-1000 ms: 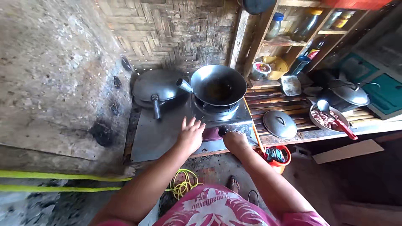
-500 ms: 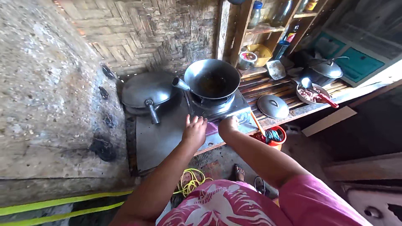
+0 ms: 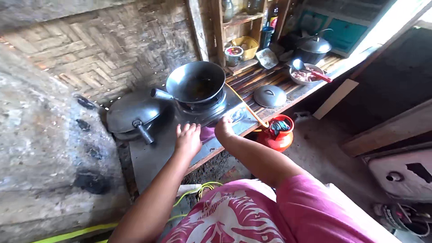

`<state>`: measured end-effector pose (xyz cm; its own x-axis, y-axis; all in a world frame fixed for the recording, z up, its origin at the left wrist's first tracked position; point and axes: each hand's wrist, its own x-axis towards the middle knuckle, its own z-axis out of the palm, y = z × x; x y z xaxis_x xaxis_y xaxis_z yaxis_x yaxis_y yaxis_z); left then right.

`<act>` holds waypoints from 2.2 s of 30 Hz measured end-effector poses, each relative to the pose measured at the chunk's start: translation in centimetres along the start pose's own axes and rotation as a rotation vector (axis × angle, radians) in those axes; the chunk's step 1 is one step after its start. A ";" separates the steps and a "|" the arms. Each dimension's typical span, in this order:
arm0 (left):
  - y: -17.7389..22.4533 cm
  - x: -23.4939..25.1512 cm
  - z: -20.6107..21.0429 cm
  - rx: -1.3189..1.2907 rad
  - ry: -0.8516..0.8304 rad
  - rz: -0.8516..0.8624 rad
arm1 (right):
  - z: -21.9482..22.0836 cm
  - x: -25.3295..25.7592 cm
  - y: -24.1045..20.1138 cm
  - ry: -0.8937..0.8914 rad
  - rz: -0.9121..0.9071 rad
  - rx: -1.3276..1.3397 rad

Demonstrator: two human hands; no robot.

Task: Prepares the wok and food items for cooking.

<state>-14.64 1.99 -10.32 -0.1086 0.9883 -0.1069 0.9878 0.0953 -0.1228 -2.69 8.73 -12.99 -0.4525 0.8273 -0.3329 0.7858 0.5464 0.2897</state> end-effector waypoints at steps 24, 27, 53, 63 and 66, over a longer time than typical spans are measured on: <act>12.2 -6.5 7.8 -1.043 -0.238 -0.186 | 31.1 -2.6 31.5 -0.448 0.214 1.030; 17.3 -4.0 8.6 -1.271 -0.330 -0.291 | 32.1 1.2 34.4 -0.410 0.021 0.992; 29.9 12.2 5.2 -1.749 -0.254 -0.450 | 40.7 1.3 41.5 -0.779 0.103 0.987; 24.2 9.2 7.4 -1.581 -0.556 -0.325 | 37.6 -0.5 40.2 -0.539 0.550 1.361; 21.9 6.5 11.0 -1.515 -0.619 -0.426 | 36.7 -0.5 39.2 -0.485 0.517 1.302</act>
<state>5.07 9.23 -24.59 -0.0376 0.7076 -0.7056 0.0496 0.7066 0.7059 43.83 24.97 -34.43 -0.0361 0.6224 -0.7819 0.7468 -0.5032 -0.4349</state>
